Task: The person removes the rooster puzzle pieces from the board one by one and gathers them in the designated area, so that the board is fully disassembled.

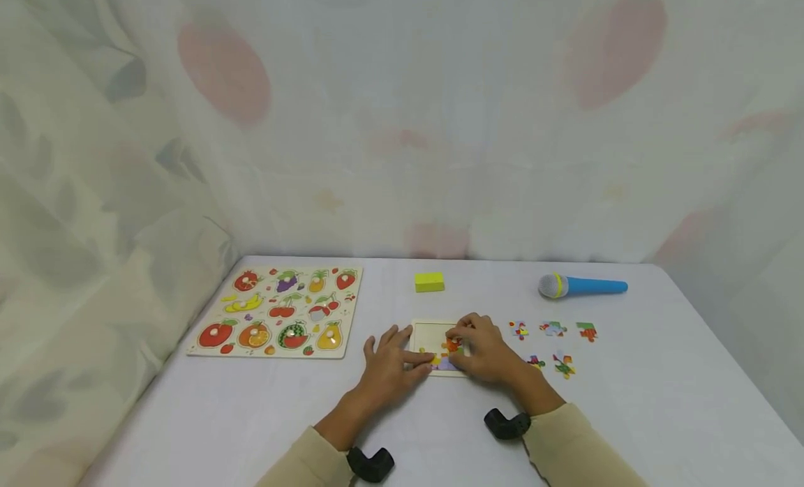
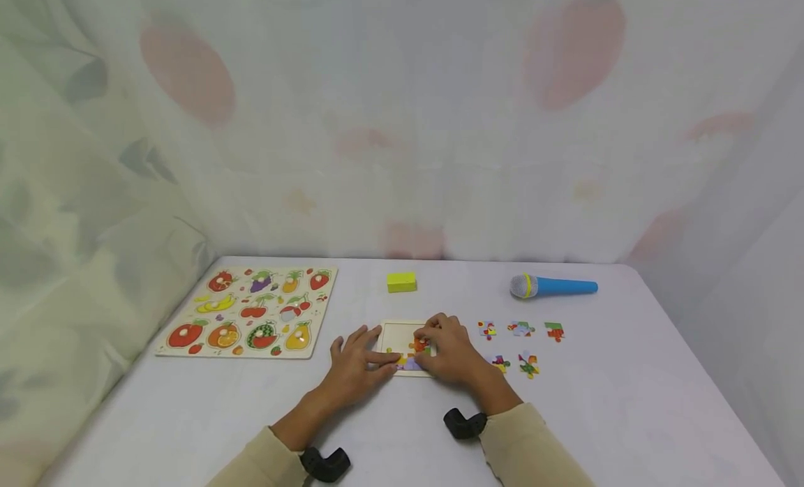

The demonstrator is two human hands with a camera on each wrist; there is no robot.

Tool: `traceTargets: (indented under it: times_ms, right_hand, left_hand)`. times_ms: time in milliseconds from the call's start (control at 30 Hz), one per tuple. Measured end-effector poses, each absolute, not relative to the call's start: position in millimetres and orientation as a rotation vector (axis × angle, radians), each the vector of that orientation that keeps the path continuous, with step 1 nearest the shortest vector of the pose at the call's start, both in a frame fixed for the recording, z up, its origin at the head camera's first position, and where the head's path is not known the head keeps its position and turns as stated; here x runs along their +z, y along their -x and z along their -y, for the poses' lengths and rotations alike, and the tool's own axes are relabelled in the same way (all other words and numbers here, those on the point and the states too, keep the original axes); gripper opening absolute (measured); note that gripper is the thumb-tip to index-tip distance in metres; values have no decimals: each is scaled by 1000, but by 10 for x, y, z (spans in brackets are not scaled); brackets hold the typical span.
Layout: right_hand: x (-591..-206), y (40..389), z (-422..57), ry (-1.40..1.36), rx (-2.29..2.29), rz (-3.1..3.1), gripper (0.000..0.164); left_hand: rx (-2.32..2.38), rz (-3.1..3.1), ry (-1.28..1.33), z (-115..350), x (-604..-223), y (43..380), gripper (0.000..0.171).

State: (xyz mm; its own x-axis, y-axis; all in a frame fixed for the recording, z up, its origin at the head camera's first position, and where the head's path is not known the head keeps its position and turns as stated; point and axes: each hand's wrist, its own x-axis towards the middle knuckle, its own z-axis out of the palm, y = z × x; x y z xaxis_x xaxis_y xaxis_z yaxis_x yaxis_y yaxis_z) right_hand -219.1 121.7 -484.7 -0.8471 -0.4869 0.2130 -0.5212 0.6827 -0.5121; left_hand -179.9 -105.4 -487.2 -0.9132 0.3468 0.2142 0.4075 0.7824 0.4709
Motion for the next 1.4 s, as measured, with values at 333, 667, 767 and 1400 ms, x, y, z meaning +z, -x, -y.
traceTargets:
  times_ms: [333,667,767,1400]
  right_hand:
    - [-4849,2185,-1192,-888,908,2802,32]
    - [-4874,2172,-1242,-946,932,2747,34]
    - [-4864,2167,-1252,-968,952,2743,34]
    - [-4833,2169,-1288,-1015,938,2711,36]
  left_hand:
    - [-811,2858,586,1068,-4867,1785,23]
    - [-824,2843,604,1057,-4870,1785,22]
    - [-813,2843,605,1053,-4869,1789,23]
    - [-785,2854,586,1036,-4868,1806,22]
